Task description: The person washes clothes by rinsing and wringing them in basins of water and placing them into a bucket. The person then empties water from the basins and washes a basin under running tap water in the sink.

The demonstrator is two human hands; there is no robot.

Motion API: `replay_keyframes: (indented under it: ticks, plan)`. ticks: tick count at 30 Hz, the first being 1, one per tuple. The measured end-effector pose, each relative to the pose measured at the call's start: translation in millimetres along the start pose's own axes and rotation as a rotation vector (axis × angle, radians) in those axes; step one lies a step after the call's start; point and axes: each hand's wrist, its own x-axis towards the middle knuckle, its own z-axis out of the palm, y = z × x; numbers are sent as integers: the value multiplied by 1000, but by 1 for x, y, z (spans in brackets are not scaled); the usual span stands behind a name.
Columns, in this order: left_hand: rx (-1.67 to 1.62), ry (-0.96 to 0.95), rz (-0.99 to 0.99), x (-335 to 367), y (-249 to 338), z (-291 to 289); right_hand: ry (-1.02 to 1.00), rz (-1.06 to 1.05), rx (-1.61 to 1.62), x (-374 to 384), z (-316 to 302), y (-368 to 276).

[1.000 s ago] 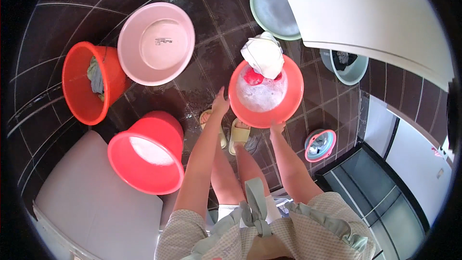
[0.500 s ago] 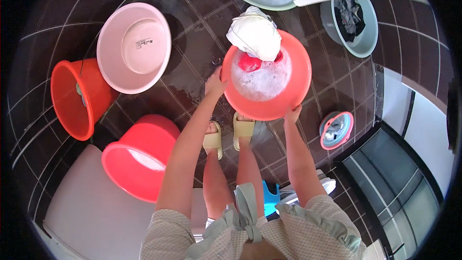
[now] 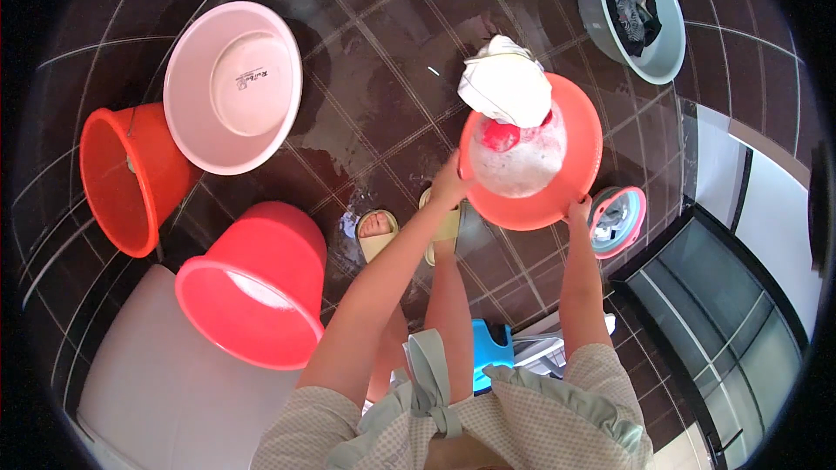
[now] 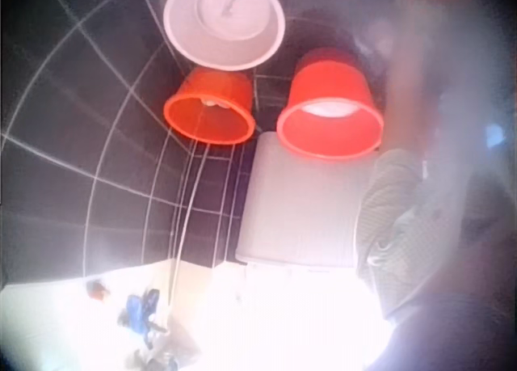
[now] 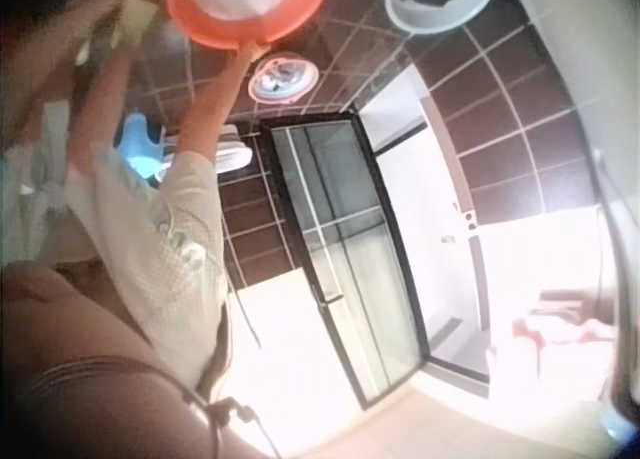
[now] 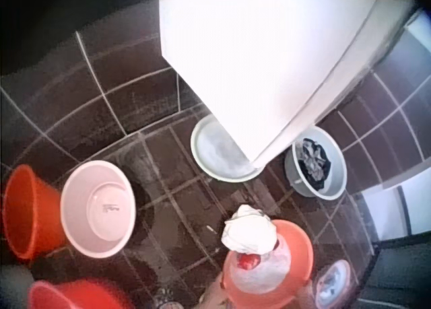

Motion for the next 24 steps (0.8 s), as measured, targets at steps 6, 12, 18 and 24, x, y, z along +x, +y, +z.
replay_keyframes:
  ticks: [6,12,18,24]
  plan:
    - [186,-215,65,0,13,25,258,62,-398,10,-5,-20]
    - [526,71,-129,58,79,-39,359,-874,-16,-40,49,-228]
    - [294,346,149,136,132,-118,-457,-198,620,-63,184,-386]
    - [107,342,275,191,139,-148,-459,-106,730,-54,244,-445]
